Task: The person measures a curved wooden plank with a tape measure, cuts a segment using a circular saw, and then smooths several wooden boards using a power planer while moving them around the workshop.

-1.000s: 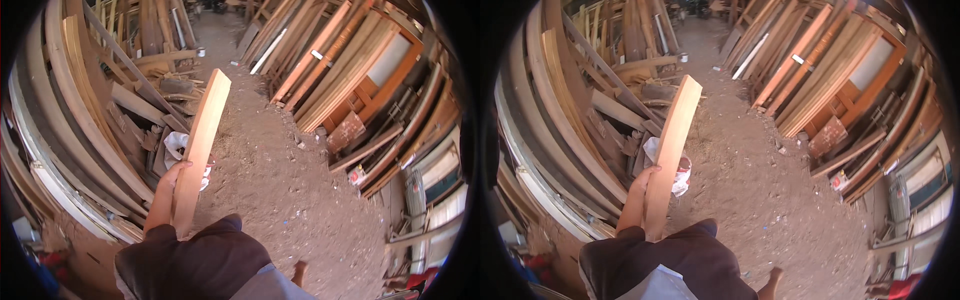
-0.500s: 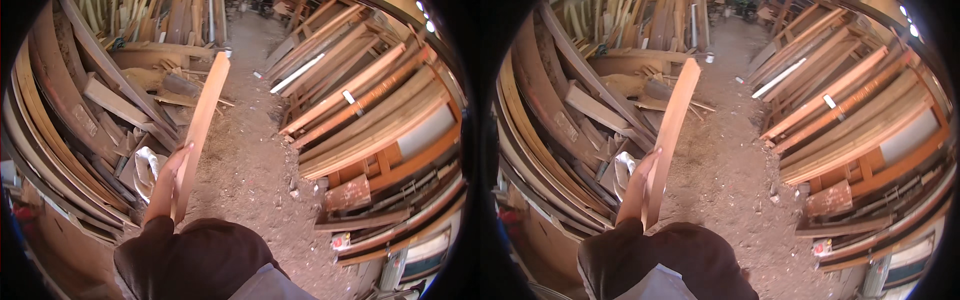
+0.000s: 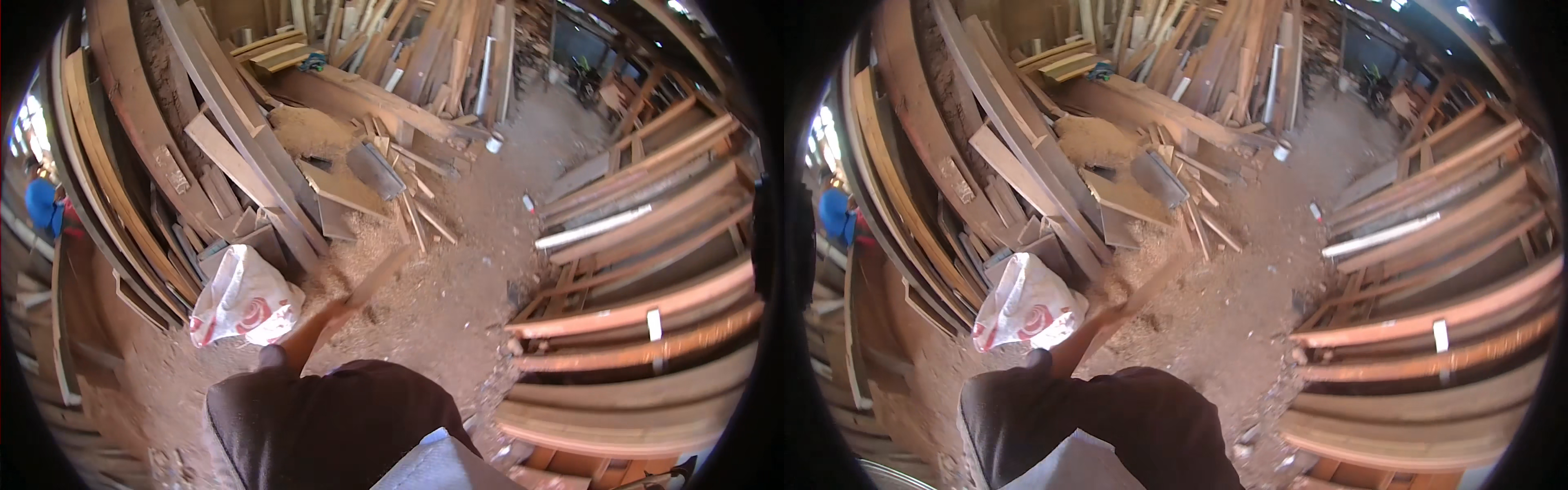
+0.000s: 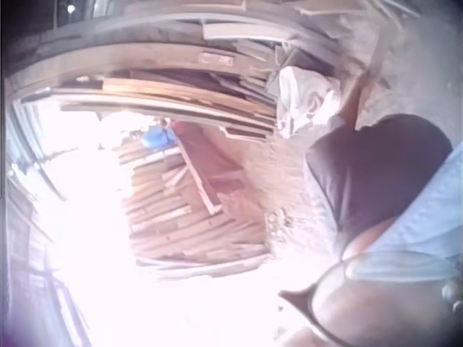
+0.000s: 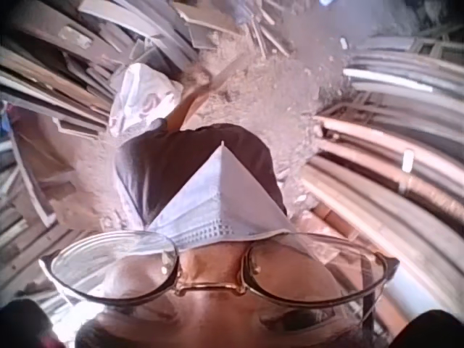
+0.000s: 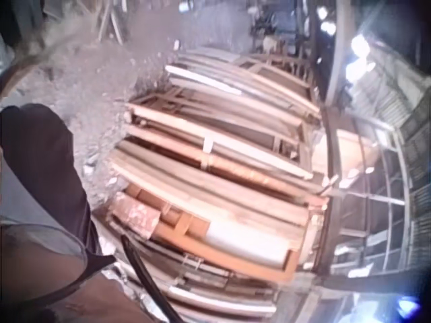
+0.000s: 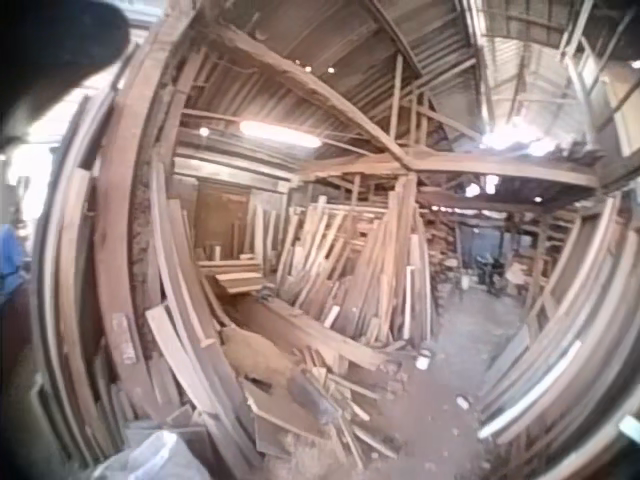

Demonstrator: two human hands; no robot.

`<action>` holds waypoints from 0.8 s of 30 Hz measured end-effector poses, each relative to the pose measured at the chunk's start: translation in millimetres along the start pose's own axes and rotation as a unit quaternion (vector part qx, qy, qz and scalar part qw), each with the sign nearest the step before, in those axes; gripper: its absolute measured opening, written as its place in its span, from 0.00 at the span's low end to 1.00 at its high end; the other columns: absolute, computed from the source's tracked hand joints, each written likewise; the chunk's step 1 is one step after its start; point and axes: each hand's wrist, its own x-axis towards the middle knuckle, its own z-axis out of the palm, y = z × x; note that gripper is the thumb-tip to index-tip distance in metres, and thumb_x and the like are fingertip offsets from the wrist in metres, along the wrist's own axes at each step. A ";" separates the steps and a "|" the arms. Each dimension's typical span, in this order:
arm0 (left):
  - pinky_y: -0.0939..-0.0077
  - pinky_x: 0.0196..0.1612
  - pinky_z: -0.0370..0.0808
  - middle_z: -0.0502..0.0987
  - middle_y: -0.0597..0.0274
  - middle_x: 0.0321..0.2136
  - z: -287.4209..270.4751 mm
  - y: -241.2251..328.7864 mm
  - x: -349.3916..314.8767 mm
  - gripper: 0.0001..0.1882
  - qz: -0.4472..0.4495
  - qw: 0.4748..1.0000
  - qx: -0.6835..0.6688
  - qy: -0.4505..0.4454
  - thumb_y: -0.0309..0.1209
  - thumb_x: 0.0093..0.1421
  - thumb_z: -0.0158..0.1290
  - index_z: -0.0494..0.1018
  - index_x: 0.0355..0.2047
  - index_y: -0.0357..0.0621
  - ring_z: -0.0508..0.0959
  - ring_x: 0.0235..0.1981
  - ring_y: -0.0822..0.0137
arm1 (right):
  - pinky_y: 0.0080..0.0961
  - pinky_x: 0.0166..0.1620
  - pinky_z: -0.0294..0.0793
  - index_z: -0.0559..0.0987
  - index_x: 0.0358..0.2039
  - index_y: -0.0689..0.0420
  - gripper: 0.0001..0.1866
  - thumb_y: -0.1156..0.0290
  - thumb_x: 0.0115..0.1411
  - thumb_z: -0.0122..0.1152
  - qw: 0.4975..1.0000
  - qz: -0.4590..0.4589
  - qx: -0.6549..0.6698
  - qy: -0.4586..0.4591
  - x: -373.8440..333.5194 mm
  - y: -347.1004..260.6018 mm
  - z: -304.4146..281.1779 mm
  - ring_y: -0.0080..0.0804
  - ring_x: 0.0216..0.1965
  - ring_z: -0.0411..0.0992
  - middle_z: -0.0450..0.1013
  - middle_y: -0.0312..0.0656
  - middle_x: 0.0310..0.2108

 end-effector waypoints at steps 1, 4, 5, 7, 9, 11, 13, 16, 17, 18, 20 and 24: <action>0.66 0.58 0.72 0.79 0.57 0.55 23.5 -48.9 8.8 0.43 -0.064 0.994 0.083 0.041 0.54 0.62 0.64 0.68 0.69 0.40 0.76 0.54 0.65 | 0.36 0.35 0.77 0.80 0.42 0.56 0.08 0.67 0.66 0.60 1.000 -0.020 -0.007 -0.001 55.9 -19.3 -39.4 0.31 0.32 0.74 0.75 0.36 0.31; 0.65 0.57 0.73 0.79 0.55 0.54 73.1 -23.7 5.5 0.44 -0.223 0.961 0.164 -0.014 0.55 0.61 0.65 0.67 0.69 0.41 0.77 0.53 0.64 | 0.34 0.33 0.78 0.79 0.43 0.56 0.08 0.68 0.66 0.61 0.993 -0.027 0.074 0.084 195.2 -37.8 -157.1 0.29 0.32 0.74 0.74 0.35 0.31; 0.65 0.56 0.73 0.79 0.54 0.54 87.8 -19.6 3.4 0.44 -0.258 0.953 0.158 -0.008 0.55 0.61 0.65 0.67 0.70 0.41 0.77 0.53 0.63 | 0.33 0.33 0.78 0.79 0.43 0.56 0.08 0.68 0.66 0.61 0.987 -0.059 0.105 0.107 255.4 -58.3 -206.0 0.28 0.32 0.73 0.74 0.34 0.31; 0.64 0.56 0.74 0.79 0.53 0.54 117.2 -14.3 -3.7 0.45 -0.322 0.938 0.128 0.012 0.55 0.60 0.65 0.67 0.70 0.42 0.78 0.52 0.62 | 0.32 0.31 0.78 0.79 0.44 0.55 0.08 0.68 0.66 0.61 0.955 -0.132 0.231 0.128 375.6 -129.6 -303.0 0.27 0.32 0.73 0.73 0.34 0.31; 0.64 0.55 0.75 0.79 0.52 0.54 159.6 -15.2 4.4 0.46 -0.367 0.925 0.081 0.046 0.56 0.59 0.66 0.66 0.70 0.43 0.79 0.52 0.61 | 0.31 0.30 0.78 0.79 0.44 0.55 0.08 0.68 0.66 0.62 0.899 -0.222 0.361 0.113 474.9 -231.3 -380.7 0.26 0.31 0.73 0.73 0.33 0.30; 0.63 0.54 0.75 0.80 0.50 0.54 171.1 11.1 47.6 0.46 -0.397 0.911 0.096 0.056 0.56 0.58 0.66 0.66 0.71 0.44 0.79 0.52 0.60 | 0.27 0.30 0.78 0.78 0.44 0.55 0.08 0.73 0.64 0.61 0.855 -0.270 0.420 0.142 528.0 -265.0 -397.3 0.25 0.32 0.73 0.73 0.32 0.31; 0.63 0.53 0.76 0.80 0.49 0.53 214.0 16.6 65.3 0.47 -0.447 0.890 0.053 0.069 0.56 0.58 0.66 0.66 0.71 0.45 0.80 0.51 0.60 | 0.24 0.32 0.80 0.78 0.44 0.55 0.08 0.77 0.65 0.58 0.870 -0.338 0.343 0.111 577.1 -330.6 -409.9 0.25 0.34 0.74 0.74 0.33 0.34; 0.62 0.52 0.77 0.80 0.47 0.53 256.7 65.2 140.8 0.48 -0.464 0.883 0.038 0.060 0.57 0.57 0.67 0.65 0.71 0.46 0.81 0.50 0.58 | 0.25 0.33 0.81 0.78 0.45 0.55 0.07 0.74 0.67 0.57 0.948 -0.286 0.133 0.049 624.1 -329.3 -380.6 0.26 0.36 0.75 0.75 0.35 0.36; 0.61 0.52 0.78 0.80 0.46 0.53 272.1 80.0 159.2 0.49 -0.466 0.882 0.031 0.064 0.57 0.56 0.67 0.65 0.71 0.47 0.81 0.50 0.58 | 0.25 0.33 0.81 0.78 0.45 0.55 0.07 0.74 0.67 0.57 0.964 -0.255 0.069 0.031 632.4 -320.0 -356.3 0.27 0.36 0.76 0.75 0.35 0.36; 0.61 0.52 0.78 0.80 0.46 0.53 289.3 99.6 192.9 0.49 -0.463 0.884 0.028 0.057 0.57 0.56 0.67 0.65 0.72 0.47 0.81 0.50 0.57 | 0.26 0.33 0.81 0.79 0.44 0.56 0.07 0.74 0.67 0.57 0.977 -0.213 0.012 0.003 627.7 -317.6 -340.6 0.27 0.36 0.76 0.75 0.36 0.36; 0.61 0.51 0.79 0.81 0.44 0.53 310.9 142.7 254.1 0.50 -0.438 0.896 0.003 0.073 0.58 0.55 0.68 0.64 0.72 0.48 0.82 0.50 0.57 | 0.27 0.33 0.81 0.79 0.44 0.56 0.07 0.73 0.67 0.57 0.983 -0.173 -0.033 -0.044 640.9 -325.2 -320.8 0.27 0.36 0.76 0.76 0.38 0.37; 0.60 0.49 0.80 0.81 0.42 0.52 335.1 270.4 448.2 0.51 -0.290 0.949 -0.041 0.116 0.59 0.54 0.68 0.64 0.73 0.50 0.83 0.49 0.55 | 0.28 0.34 0.81 0.80 0.43 0.58 0.08 0.71 0.67 0.58 0.991 -0.085 -0.059 -0.081 674.3 -345.2 -325.8 0.28 0.35 0.77 0.77 0.41 0.37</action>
